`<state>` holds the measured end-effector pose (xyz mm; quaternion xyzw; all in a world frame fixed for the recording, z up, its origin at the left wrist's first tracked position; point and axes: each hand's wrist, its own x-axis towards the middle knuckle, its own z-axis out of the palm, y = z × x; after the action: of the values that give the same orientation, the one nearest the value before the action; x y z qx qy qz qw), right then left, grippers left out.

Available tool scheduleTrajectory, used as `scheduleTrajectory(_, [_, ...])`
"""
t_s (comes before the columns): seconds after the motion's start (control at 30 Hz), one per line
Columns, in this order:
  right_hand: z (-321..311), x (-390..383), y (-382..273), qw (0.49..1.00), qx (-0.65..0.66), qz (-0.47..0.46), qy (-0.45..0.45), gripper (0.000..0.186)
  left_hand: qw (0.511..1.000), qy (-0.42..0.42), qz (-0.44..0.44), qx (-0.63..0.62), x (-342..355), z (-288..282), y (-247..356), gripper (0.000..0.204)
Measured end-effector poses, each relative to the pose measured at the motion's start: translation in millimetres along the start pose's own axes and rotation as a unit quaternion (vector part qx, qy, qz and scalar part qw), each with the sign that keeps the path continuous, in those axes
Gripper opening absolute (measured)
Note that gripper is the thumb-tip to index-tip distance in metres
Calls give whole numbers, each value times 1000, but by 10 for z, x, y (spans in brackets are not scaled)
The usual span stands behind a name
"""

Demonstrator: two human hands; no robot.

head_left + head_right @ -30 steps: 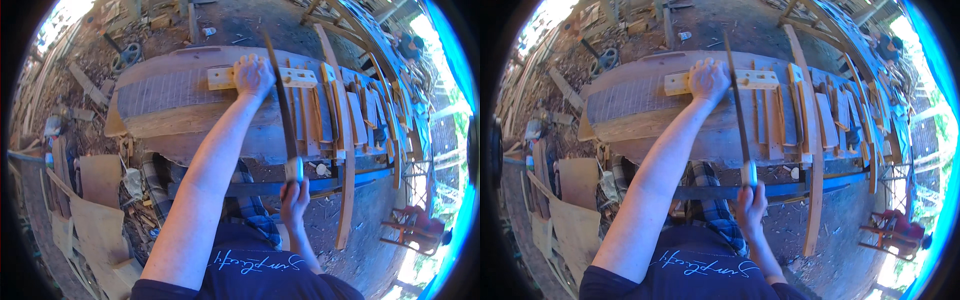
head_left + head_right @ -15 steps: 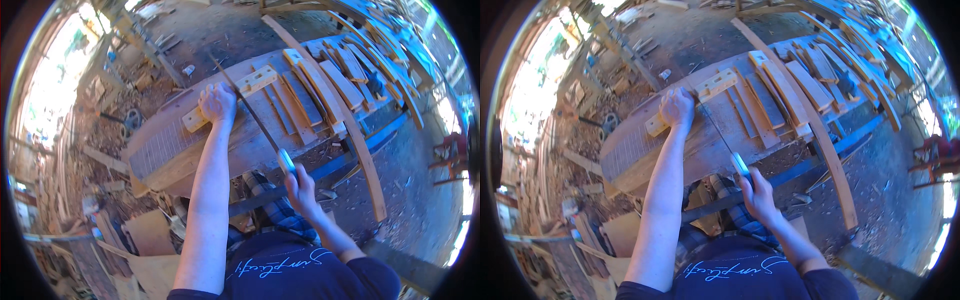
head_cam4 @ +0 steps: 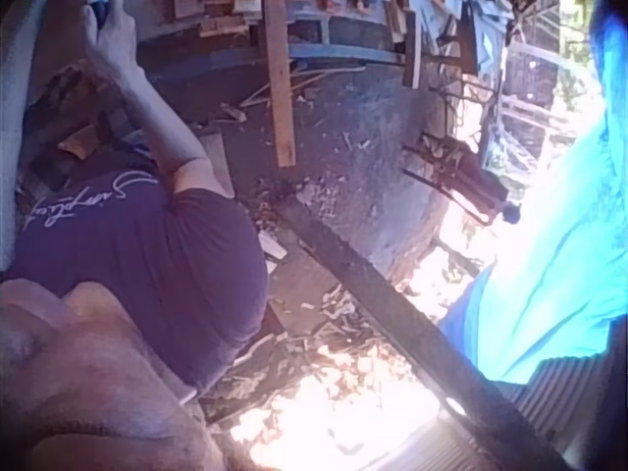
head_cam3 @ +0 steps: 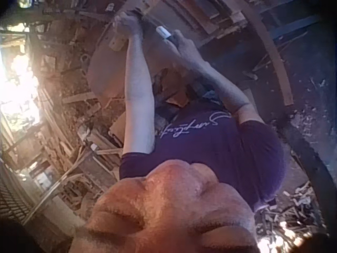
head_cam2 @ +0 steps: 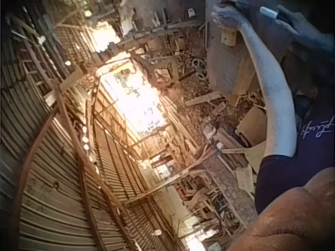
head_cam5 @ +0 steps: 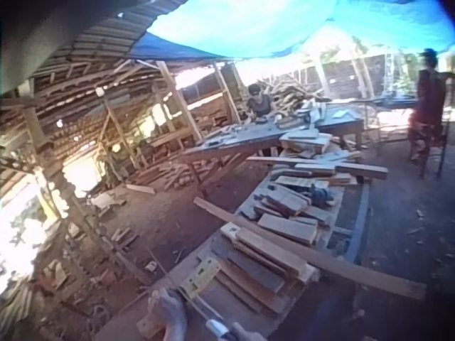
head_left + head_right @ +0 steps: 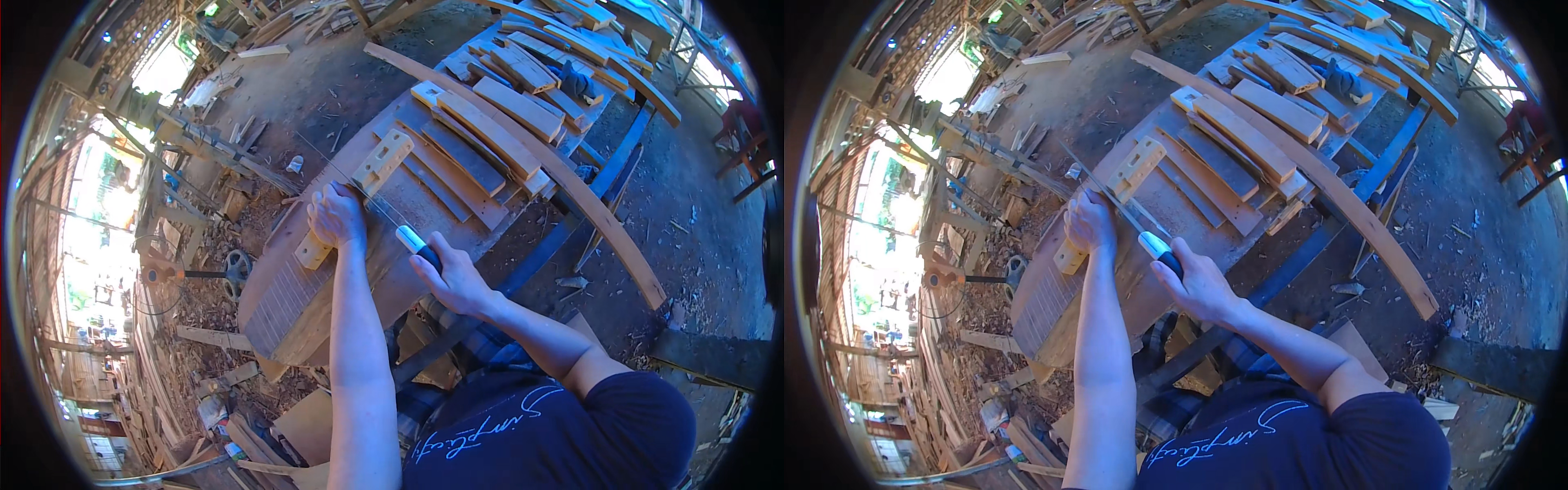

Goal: The person cuts a piece of wood with a bow saw, puts the saw aside, and cuts the wood with a hand saw.

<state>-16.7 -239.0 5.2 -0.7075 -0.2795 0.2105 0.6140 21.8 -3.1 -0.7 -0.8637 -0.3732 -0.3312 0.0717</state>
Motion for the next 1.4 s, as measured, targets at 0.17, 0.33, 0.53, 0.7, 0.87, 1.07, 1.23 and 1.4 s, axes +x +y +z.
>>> scheduleTrajectory(0.17, [-183,-545,114,1000,-22,-12,7,27,1000,18,-11,8,70,58,-82,32])
scheduleTrajectory(0.33, [-447,-907,185,998,-58,-23,2,27,1000,-2,12,3,97,35,-5,30])
scheduleTrajectory(0.53, [-412,-386,113,999,-20,20,-26,31,998,-29,-23,58,125,10,-188,31])
scheduleTrajectory(0.7, [-537,-854,186,999,-26,-25,-7,30,996,-59,-44,49,181,-1,-192,40])
scheduleTrajectory(0.87, [-297,-259,37,996,-56,-73,22,27,998,-52,-8,45,39,-87,-31,32])
scheduleTrajectory(1.07, [-189,-195,87,998,-50,-39,3,30,998,-37,-40,43,24,0,-119,33])
scheduleTrajectory(1.23, [-461,-764,112,998,-63,-25,3,28,999,-26,-8,36,27,-61,-16,32])
scheduleTrajectory(1.4, [-459,-357,64,999,-37,-6,5,31,998,-13,-32,53,137,0,-184,32])
